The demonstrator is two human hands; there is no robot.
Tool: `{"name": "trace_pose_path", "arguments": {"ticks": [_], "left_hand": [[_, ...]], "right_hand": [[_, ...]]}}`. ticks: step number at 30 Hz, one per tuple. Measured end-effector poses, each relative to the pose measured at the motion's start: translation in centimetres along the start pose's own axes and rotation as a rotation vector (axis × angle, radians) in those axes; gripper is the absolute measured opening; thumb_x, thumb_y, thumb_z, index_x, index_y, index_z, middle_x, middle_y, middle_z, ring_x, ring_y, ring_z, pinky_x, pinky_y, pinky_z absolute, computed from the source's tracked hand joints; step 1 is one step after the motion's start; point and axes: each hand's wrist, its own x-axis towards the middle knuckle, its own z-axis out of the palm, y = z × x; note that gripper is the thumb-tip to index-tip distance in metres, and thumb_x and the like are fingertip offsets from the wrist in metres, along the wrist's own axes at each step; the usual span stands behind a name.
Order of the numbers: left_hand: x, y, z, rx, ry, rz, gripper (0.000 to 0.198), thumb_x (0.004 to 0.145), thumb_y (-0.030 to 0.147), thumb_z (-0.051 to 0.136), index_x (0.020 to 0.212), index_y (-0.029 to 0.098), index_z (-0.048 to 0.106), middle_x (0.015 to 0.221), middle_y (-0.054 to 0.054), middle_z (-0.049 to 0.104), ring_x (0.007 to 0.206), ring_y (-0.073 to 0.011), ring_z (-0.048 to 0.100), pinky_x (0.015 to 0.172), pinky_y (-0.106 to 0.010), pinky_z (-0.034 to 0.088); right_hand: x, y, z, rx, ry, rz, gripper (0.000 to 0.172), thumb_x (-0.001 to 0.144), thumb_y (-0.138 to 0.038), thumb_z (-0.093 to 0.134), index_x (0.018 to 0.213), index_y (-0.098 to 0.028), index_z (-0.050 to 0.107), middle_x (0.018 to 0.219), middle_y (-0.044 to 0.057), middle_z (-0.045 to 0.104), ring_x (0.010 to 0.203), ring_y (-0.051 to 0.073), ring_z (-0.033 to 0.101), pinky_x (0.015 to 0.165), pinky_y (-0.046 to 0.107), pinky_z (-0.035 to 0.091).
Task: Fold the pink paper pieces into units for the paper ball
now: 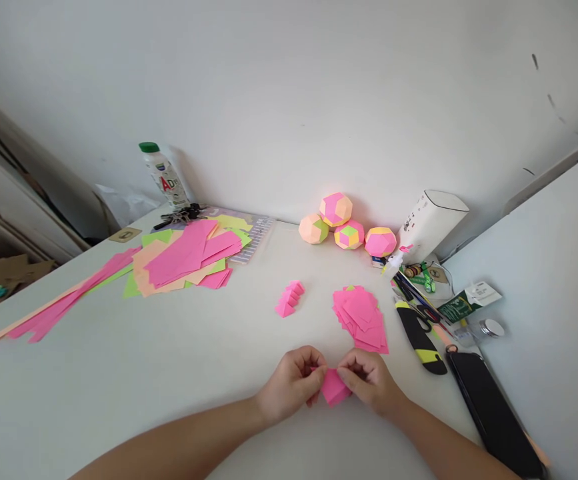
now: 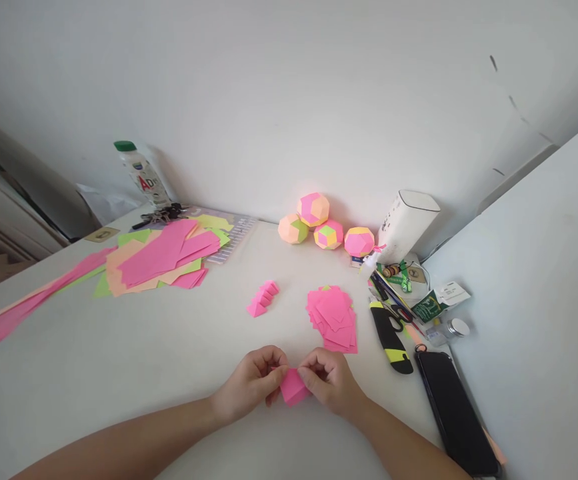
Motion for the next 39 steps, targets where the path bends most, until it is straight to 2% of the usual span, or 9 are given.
{"name": "trace_pose_path", "arguments": {"ticks": [4,9,16,20,24,26,31,35,39], "left_hand": [[0.1,-0.1,0.0,-0.104,0.060,0.024,0.024,0.079,0.038,0.055,0.072,0.018,0.043,0.045,0.007,0.050,0.037,-0.0070,0.044,0.040,-0.019,0.036],[0.0,0.2,0.3,-0.254,0.093,0.070,0.031,0.082,0.047,0.052,0.083,0.019,0.039,0.065,0.001,0.059,0.057,-0.0141,0.060,0.046,-0.023,0.043],[-0.1,-0.2,0.5,-0.211,0.088,0.132,0.037,0.080,0.050,0.054,0.094,0.018,0.042,0.068,0.002,0.055,0.061,-0.0115,0.055,0.057,-0.026,0.047],[-0.1,-0.5,0.3,-0.150,0.202,0.161,0.033,0.081,0.046,0.055,0.095,0.020,0.043,0.068,0.003,0.054,0.064,-0.0108,0.054,0.065,-0.025,0.045],[0.0,-0.8,0.1,-0.111,0.244,0.262,0.024,0.082,0.039,0.056,0.086,0.021,0.041,0.077,0.002,0.054,0.067,-0.0098,0.051,0.063,-0.023,0.042],[0.0,-1.0,0.0,-0.102,0.221,0.311,0.022,0.084,0.037,0.054,0.083,0.021,0.040,0.077,0.001,0.052,0.066,-0.0096,0.050,0.063,-0.023,0.042],[-0.1,-1.2,-0.1,0.055,-0.011,0.390,0.012,0.086,0.029,0.050,0.091,0.018,0.050,0.082,-0.004,0.054,0.074,-0.0134,0.053,0.070,-0.029,0.045],[-0.2,-1.2,-0.3,0.171,0.015,0.482,0.019,0.086,0.023,0.048,0.103,0.021,0.056,0.086,-0.005,0.050,0.076,-0.0145,0.052,0.068,-0.028,0.045],[-0.3,-1.1,-0.3,0.176,-0.019,0.452,0.025,0.085,0.020,0.046,0.108,0.022,0.057,0.085,-0.005,0.047,0.072,-0.0134,0.050,0.060,-0.025,0.044]], "right_hand": [[0.0,0.2,-0.2,0.104,0.059,0.036,0.026,0.082,-0.040,0.057,0.070,-0.018,0.051,0.052,-0.005,0.046,0.044,0.009,0.043,0.043,0.021,0.037],[0.1,0.3,-0.2,0.195,0.119,0.023,0.022,0.082,-0.039,0.059,0.077,-0.017,0.055,0.054,-0.004,0.054,0.043,0.010,0.052,0.042,0.021,0.043],[0.2,0.7,-0.1,0.149,0.146,-0.020,0.020,0.080,-0.037,0.060,0.084,-0.018,0.062,0.055,-0.003,0.056,0.041,0.011,0.054,0.043,0.024,0.046],[0.2,0.4,-0.1,0.131,0.085,-0.070,0.019,0.080,-0.035,0.060,0.089,-0.019,0.067,0.066,0.001,0.058,0.046,0.011,0.054,0.044,0.025,0.047],[0.2,0.0,-0.1,0.099,0.002,-0.129,0.019,0.082,-0.033,0.058,0.081,-0.019,0.070,0.067,0.002,0.056,0.050,0.011,0.050,0.043,0.024,0.044],[0.3,0.1,-0.1,0.072,0.014,-0.111,0.016,0.079,-0.032,0.061,0.083,-0.019,0.069,0.069,0.002,0.057,0.051,0.011,0.049,0.045,0.024,0.043],[0.4,1.0,-0.2,0.031,0.037,-0.048,0.025,0.074,-0.030,0.066,0.097,-0.019,0.064,0.075,0.002,0.059,0.060,0.013,0.052,0.054,0.026,0.045],[0.4,1.1,-0.3,0.039,0.027,-0.035,0.028,0.074,-0.030,0.066,0.100,-0.019,0.063,0.075,0.002,0.057,0.063,0.014,0.053,0.058,0.027,0.046],[0.2,0.7,-0.2,0.039,0.036,-0.009,0.029,0.075,-0.032,0.065,0.101,-0.019,0.064,0.076,0.002,0.057,0.067,0.015,0.055,0.060,0.028,0.047]]}}
